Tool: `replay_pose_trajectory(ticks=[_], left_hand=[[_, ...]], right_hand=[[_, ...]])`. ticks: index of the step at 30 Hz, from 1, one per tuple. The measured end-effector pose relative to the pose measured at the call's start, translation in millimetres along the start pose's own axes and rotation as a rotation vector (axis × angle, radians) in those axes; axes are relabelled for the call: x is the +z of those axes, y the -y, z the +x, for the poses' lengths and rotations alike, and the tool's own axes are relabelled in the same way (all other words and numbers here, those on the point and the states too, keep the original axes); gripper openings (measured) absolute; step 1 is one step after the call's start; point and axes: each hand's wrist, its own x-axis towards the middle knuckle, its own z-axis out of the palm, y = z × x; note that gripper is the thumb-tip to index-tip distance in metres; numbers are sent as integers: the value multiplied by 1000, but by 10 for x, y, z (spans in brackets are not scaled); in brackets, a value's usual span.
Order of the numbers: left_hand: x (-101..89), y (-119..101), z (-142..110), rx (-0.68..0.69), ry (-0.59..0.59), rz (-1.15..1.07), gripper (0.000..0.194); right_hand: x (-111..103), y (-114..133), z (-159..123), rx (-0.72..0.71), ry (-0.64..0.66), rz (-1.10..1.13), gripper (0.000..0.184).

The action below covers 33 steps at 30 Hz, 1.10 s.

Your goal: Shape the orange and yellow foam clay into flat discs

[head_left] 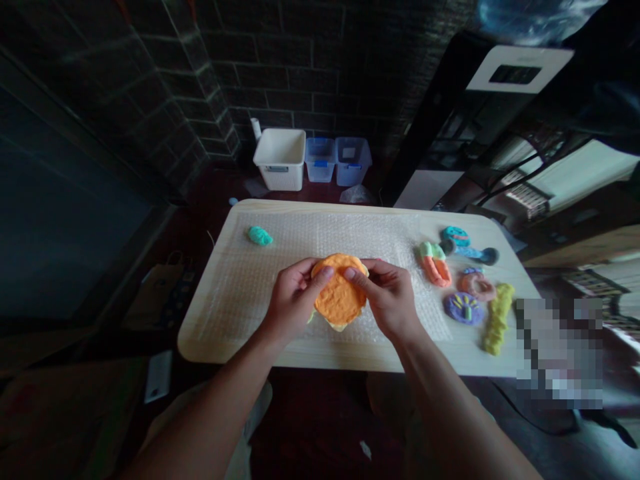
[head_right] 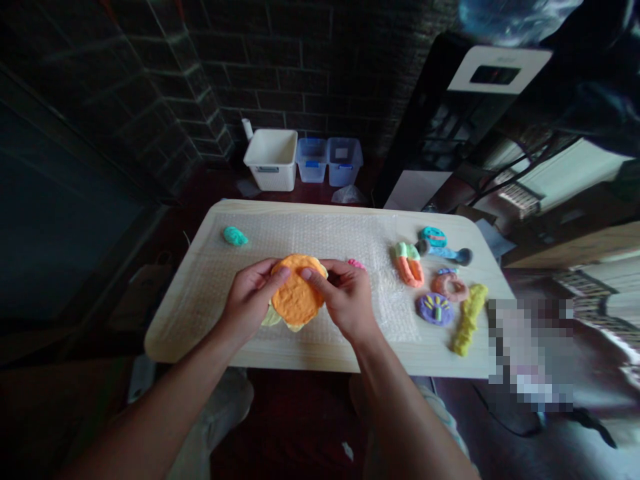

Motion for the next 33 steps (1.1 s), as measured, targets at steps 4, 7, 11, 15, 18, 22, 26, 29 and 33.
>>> replay_pose_trajectory(ticks=[4, 7, 11, 15, 18, 22, 26, 29, 33], left_hand=[[18, -21, -14, -6, 19, 66, 30], [29, -35, -17, 3, 41, 59, 30], [17, -26, -5, 17, 86, 30, 33], [-2, -7, -1, 44, 12, 132, 33], [1, -1, -2, 31, 7, 90, 33], [6, 4, 5, -17, 33, -31, 31], [-4, 8, 17, -14, -59, -12, 35], [-1, 15, 26, -17, -70, -32, 37], [10, 20, 35, -32, -36, -136, 36]], right_hand=[[24, -9, -3, 31, 38, -11, 32], [30, -11, -3, 38, 44, -53, 32], [20, -22, -1, 32, 36, -41, 33], [8, -31, 3, 13, 26, -47, 32], [1, -24, 2, -11, 14, -93, 27], [-6, -14, -2, 16, 11, -55, 28], [-32, -24, 0, 45, 10, 22, 24], [-60, -40, 2, 8, -18, -8, 17], [-72, -60, 12, 34, -32, 40, 16]])
